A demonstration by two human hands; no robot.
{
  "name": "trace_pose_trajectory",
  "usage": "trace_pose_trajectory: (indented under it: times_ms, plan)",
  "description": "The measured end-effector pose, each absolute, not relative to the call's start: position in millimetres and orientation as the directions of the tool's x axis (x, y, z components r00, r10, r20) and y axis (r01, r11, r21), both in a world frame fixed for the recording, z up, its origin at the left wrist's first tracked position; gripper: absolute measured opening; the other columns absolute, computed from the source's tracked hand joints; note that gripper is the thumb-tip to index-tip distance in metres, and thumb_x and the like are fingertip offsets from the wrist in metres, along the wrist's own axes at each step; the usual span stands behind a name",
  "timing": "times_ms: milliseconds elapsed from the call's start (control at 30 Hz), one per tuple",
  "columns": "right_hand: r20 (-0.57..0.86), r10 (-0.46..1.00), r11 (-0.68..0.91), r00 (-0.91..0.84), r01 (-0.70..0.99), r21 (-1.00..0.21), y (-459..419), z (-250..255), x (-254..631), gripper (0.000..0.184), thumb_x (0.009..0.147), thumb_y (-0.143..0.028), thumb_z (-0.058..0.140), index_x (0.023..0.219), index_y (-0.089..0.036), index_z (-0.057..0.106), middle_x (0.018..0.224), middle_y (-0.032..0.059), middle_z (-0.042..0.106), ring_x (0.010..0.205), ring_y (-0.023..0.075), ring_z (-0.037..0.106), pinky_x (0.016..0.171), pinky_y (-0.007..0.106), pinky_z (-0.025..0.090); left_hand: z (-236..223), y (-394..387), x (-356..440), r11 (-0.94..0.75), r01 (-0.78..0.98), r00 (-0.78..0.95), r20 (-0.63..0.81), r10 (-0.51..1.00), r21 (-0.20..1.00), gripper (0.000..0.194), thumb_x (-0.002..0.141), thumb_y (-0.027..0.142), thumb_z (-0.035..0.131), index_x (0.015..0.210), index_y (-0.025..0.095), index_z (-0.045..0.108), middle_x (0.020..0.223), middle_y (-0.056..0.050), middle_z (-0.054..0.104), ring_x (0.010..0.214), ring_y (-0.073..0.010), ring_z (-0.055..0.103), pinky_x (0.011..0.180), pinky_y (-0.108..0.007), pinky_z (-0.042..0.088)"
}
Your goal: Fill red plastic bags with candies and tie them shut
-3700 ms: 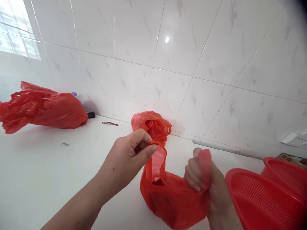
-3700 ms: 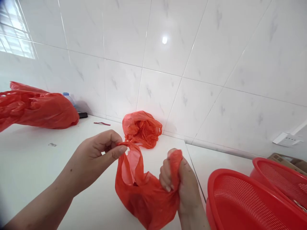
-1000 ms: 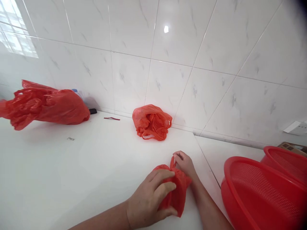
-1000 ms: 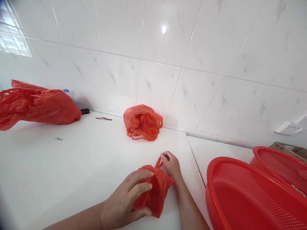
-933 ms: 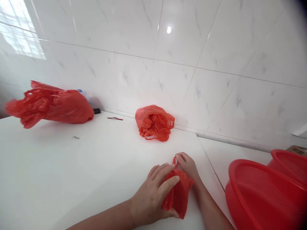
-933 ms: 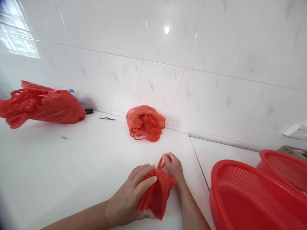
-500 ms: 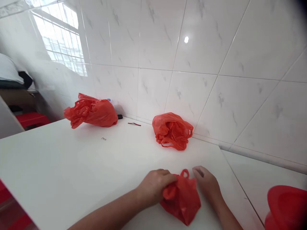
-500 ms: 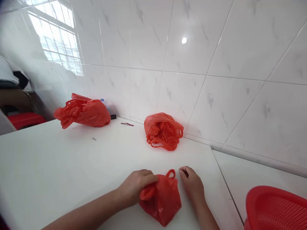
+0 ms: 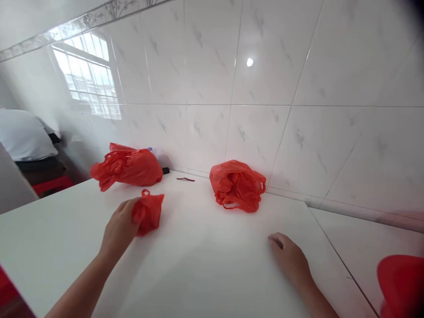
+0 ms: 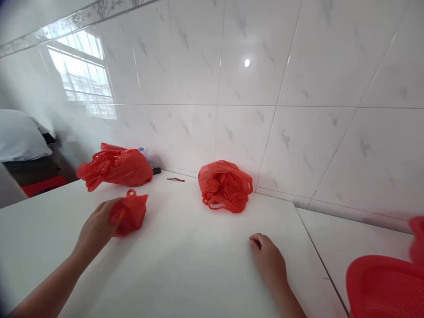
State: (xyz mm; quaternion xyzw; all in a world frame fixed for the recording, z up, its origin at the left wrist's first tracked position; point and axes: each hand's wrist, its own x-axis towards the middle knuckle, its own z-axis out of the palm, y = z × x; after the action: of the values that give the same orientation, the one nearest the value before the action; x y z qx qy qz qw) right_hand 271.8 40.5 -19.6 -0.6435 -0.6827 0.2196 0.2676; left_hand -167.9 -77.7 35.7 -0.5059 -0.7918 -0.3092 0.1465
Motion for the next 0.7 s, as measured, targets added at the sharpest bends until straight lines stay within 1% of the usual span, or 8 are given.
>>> trace_pose_trajectory:
  times_ms: [100,167,267,367,467,567,633,700]
  plan:
    - [0.198,0.980,0.138,-0.031,0.821,-0.554,39,-22,264,0.025,0.084,-0.037,0.038,0.091,-0.025,0.059,0.097,0.0018,0.065,0.082,0.0183,0.061,0.065,0.029,0.046,17,-67,-180,0.418,0.865,-0.501,0.434,0.748,0.278,0.065,0.082,0.045,0.044,0.139,0.017,0.029,0.145,-0.015,0.030,0.129,-0.0379,0.033,0.094,-0.048,0.040]
    - [0.301,0.951,0.211,-0.068,0.855,-0.474,41,-25,255,0.026,0.084,-0.032,0.038,0.096,-0.023,0.059,0.101,0.0048,0.063,0.086,0.0188,0.061,0.066,0.029,0.046,3,-57,-180,0.456,0.861,-0.509,0.356,0.784,0.226,0.070,0.082,0.049,0.042,0.142,0.018,0.024,0.150,-0.015,0.020,0.135,-0.0375,0.022,0.097,-0.052,0.037]
    - [0.393,0.908,0.309,-0.146,0.867,-0.392,47,-29,234,0.030,0.082,-0.025,0.043,0.107,-0.020,0.059,0.114,0.0099,0.057,0.099,0.0220,0.057,0.079,0.032,0.044,-14,-42,-178,0.432,0.892,-0.452,0.320,0.833,0.135,0.063,0.086,0.048,0.035,0.142,0.020,0.027,0.153,-0.011,0.014,0.139,-0.0337,0.014,0.102,-0.055,0.029]
    - [0.434,0.882,0.354,-0.184,0.866,-0.352,57,-30,207,0.041,0.081,-0.022,0.048,0.121,-0.019,0.054,0.132,0.0132,0.046,0.112,0.0261,0.050,0.088,0.036,0.040,-18,-29,-176,0.428,0.901,-0.422,0.365,0.830,0.070,0.058,0.089,0.046,0.030,0.139,0.018,0.035,0.153,-0.012,0.016,0.139,-0.0344,0.009,0.102,-0.061,0.022]
    - [0.457,0.875,0.345,-0.159,0.867,-0.360,72,-30,181,0.058,0.080,-0.020,0.050,0.136,-0.018,0.037,0.145,0.0154,0.031,0.116,0.0279,0.046,0.087,0.038,0.040,-18,-19,-162,0.450,0.892,-0.414,0.485,0.770,0.047,0.056,0.090,0.043,0.032,0.139,0.016,0.034,0.153,-0.016,0.012,0.140,-0.0370,0.001,0.101,-0.067,0.014]
    - [0.466,0.879,0.308,-0.100,0.865,-0.396,88,-28,165,0.068,0.079,-0.016,0.049,0.143,-0.016,0.024,0.148,0.0168,0.024,0.117,0.0290,0.045,0.083,0.037,0.041,-23,-10,-127,0.226,0.974,-0.203,0.525,0.827,0.021,0.056,0.088,0.037,0.040,0.140,0.018,0.033,0.154,-0.014,0.011,0.140,-0.0342,0.000,0.107,-0.059,0.016]
    - [0.460,0.886,0.284,-0.065,0.859,-0.426,96,-27,162,0.066,0.079,-0.015,0.049,0.141,-0.014,0.027,0.138,0.0182,0.039,0.112,0.0304,0.047,0.081,0.039,0.041,-29,-2,-95,-0.006,0.999,-0.020,0.467,0.884,0.053,0.056,0.086,0.035,0.045,0.139,0.022,0.035,0.154,-0.011,0.013,0.141,-0.0327,0.007,0.107,-0.051,0.025]
    - [0.442,0.896,0.265,-0.039,0.846,-0.462,99,-25,163,0.051,0.078,-0.015,0.049,0.129,-0.014,0.046,0.114,0.0172,0.057,0.103,0.0315,0.051,0.079,0.040,0.040,-34,5,-63,-0.161,0.980,0.091,0.446,0.890,0.121,0.058,0.085,0.031,0.047,0.141,0.026,0.031,0.155,-0.008,0.013,0.140,-0.0307,0.012,0.107,-0.048,0.029]
